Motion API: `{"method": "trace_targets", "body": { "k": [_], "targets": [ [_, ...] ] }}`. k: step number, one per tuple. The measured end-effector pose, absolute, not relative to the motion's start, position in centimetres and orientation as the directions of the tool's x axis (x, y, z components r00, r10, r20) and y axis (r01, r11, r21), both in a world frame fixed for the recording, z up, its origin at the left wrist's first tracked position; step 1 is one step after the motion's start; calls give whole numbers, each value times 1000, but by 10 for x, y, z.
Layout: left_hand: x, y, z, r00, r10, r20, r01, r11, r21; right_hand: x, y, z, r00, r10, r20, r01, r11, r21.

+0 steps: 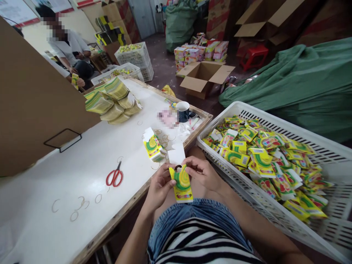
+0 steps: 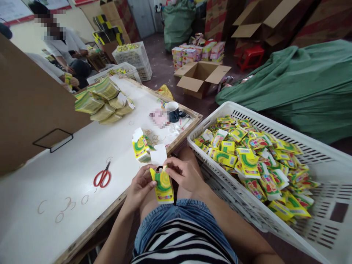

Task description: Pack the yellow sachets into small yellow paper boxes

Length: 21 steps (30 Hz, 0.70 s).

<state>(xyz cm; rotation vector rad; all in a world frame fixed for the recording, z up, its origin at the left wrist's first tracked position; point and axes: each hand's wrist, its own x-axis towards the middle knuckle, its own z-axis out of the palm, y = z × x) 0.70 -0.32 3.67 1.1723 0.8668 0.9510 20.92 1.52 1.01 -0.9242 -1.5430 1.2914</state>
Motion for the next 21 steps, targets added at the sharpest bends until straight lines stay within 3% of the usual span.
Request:
{"method": "trace_targets", "body": {
  "k": [6, 12, 21],
  "targets": [
    [10, -4, 29, 368, 925, -99, -172, 172, 970, 208, 16, 20, -292, 938, 188, 93, 224, -970],
    [12, -4, 31, 366, 927, -77, -203, 160, 966, 204, 17, 11, -202, 960, 193, -19, 193, -981],
    [12, 2, 27, 331, 937, -109, -45, 131, 990, 223, 22, 20, -228, 926, 300, 112, 332, -937]
  ]
}}
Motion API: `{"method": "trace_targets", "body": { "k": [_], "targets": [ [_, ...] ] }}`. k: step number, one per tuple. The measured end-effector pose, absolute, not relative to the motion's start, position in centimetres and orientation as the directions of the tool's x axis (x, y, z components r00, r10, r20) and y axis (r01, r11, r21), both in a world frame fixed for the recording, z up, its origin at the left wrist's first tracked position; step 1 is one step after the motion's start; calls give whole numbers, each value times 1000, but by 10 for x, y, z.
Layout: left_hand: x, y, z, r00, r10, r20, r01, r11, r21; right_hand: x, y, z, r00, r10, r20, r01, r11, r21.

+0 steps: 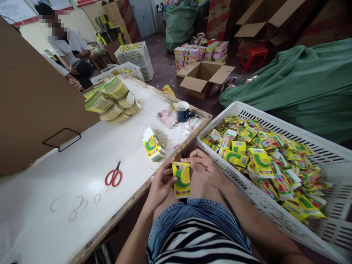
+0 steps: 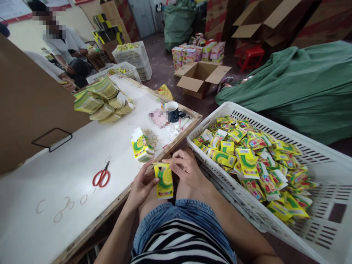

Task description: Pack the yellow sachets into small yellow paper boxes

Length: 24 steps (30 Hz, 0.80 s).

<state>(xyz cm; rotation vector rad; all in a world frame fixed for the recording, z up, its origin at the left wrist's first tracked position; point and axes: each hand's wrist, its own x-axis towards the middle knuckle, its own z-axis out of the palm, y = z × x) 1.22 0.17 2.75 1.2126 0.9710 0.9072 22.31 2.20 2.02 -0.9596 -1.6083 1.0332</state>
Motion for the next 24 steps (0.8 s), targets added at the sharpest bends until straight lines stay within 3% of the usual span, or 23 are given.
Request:
{"method": "trace_targets", "body": {
  "k": [4, 9, 13, 20, 24],
  "targets": [
    [19, 0, 22, 203, 977, -65, 36, 59, 998, 221, 19, 21, -317, 938, 138, 97, 176, -980],
    [25, -2, 21, 225, 972, -65, 23, 62, 998, 210, 21, 24, -262, 965, 2, 398, 110, -911],
    [25, -1, 23, 249, 966, -70, -42, 83, 996, 207, 24, 24, -227, 974, 8, 562, 137, -816],
    [25, 1, 23, 239, 966, -98, -113, 128, 985, 206, 24, 13, -269, 962, 46, 454, 169, -875],
    [27, 1, 22, 230, 967, -108, -94, 133, 987, 204, 28, 10, -242, 970, 24, 537, 155, -829]
  ]
}}
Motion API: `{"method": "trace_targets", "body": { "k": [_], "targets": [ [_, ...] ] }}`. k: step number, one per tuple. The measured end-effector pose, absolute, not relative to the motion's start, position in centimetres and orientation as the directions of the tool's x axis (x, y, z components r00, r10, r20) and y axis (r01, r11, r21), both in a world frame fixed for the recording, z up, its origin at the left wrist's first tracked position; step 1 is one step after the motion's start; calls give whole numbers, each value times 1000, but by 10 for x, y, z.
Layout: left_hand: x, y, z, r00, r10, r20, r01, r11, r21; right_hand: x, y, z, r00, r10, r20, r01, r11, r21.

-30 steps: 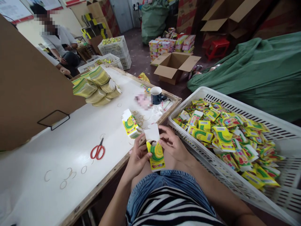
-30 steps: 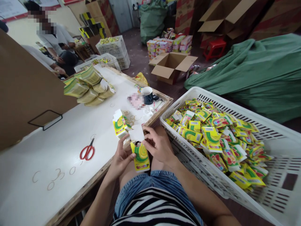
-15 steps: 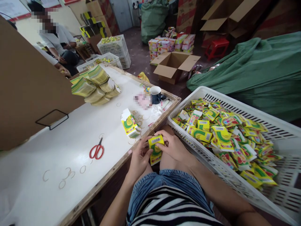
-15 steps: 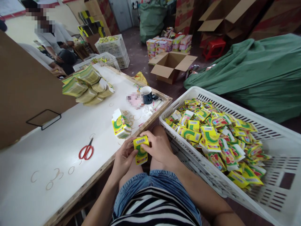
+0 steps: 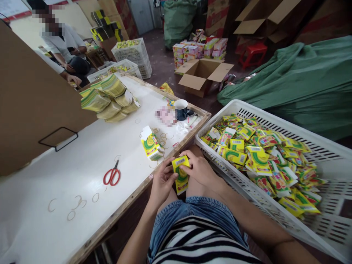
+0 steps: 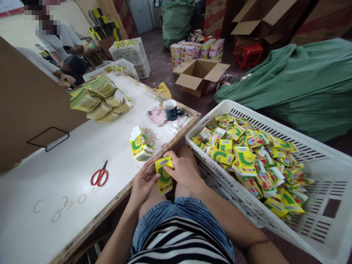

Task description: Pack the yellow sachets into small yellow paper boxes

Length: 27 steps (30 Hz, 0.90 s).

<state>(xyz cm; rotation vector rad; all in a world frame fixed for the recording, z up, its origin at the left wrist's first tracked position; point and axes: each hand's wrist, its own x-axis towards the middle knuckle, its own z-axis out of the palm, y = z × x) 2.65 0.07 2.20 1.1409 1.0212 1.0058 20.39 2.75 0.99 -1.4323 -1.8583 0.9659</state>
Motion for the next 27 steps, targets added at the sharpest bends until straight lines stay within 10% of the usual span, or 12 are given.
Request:
{"method": "trace_targets", "body": {
  "k": [14, 21, 27],
  "targets": [
    [36, 4, 17, 175, 984, -44, -25, 49, 998, 205, 20, 0, -141, 970, 200, 122, 217, -968],
    [-13, 52, 14, -12, 938, 347, 678, -247, 692, 287, 23, 11, 389, 776, 496, 769, 23, -639],
    [-54, 80, -8, 68, 969, 237, 824, -189, 534, 262, 24, -21, 224, 903, 367, 616, 161, -771]
  ]
}}
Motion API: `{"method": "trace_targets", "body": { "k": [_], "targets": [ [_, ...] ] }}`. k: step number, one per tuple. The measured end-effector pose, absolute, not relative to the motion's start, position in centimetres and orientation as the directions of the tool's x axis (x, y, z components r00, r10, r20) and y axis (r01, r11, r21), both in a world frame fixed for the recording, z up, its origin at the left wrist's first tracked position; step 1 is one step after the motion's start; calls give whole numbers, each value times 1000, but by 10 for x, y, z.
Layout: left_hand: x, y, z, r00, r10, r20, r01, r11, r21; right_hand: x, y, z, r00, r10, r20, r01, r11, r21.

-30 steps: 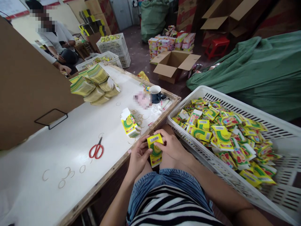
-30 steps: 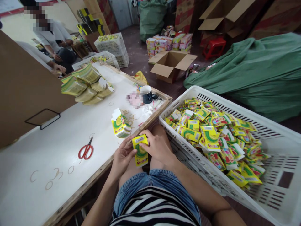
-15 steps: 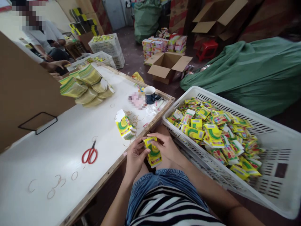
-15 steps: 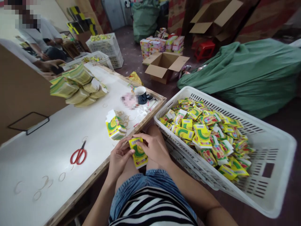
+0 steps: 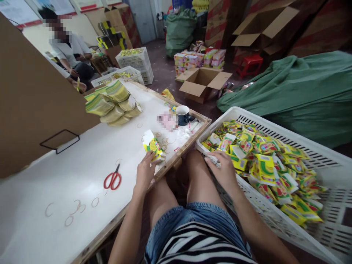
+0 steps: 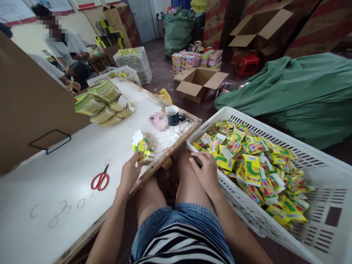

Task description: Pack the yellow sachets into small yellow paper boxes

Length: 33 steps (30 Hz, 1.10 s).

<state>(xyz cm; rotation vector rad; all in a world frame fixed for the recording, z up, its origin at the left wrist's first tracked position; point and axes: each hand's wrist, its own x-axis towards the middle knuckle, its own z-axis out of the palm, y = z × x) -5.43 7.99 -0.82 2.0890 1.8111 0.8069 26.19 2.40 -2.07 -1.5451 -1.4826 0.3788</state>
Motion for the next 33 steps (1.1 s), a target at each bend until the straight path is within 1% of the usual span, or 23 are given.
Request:
{"method": "trace_targets", "body": {
  "k": [3, 4, 6, 8, 10, 11, 13, 15, 21, 25, 30, 33],
  "targets": [
    [-56, 78, -10, 52, 968, 246, 826, -180, 534, 224, 25, -28, 147, 961, 233, 430, 150, -890],
    [-55, 77, -10, 57, 968, 245, 825, -184, 534, 212, 27, -28, 120, 970, 212, 394, 150, -907],
    [-54, 73, -10, 83, 965, 248, 817, -208, 537, 190, 36, -27, 72, 972, 222, 378, 179, -908],
    [-52, 69, -13, 103, 962, 255, 801, -232, 552, 167, 50, -23, 37, 963, 268, 430, 227, -874],
    [-51, 65, -18, 104, 960, 262, 781, -241, 576, 143, 68, -19, 17, 954, 299, 522, 247, -816],
    [-51, 64, -20, 101, 960, 263, 770, -243, 590, 131, 77, -16, -4, 957, 288, 568, 240, -787],
    [-50, 61, -25, 94, 961, 260, 746, -241, 620, 109, 91, -13, -44, 974, 223, 642, 198, -741],
    [-50, 60, -28, 80, 963, 259, 724, -235, 649, 94, 99, -13, -62, 984, 170, 668, 167, -725],
    [-51, 58, -34, 30, 959, 282, 673, -228, 704, 85, 95, -20, -33, 984, 172, 642, 153, -751],
    [-50, 58, -33, 1, 963, 268, 645, -205, 736, 83, 94, -22, -6, 981, 192, 596, 158, -788],
    [-49, 55, -23, -34, 961, 273, 594, -201, 779, 82, 95, -23, 58, 979, 197, 469, 148, -871],
    [-49, 50, -15, -112, 942, 316, 558, -204, 804, 90, 91, -24, 109, 978, 177, 359, 127, -925]
  ]
}}
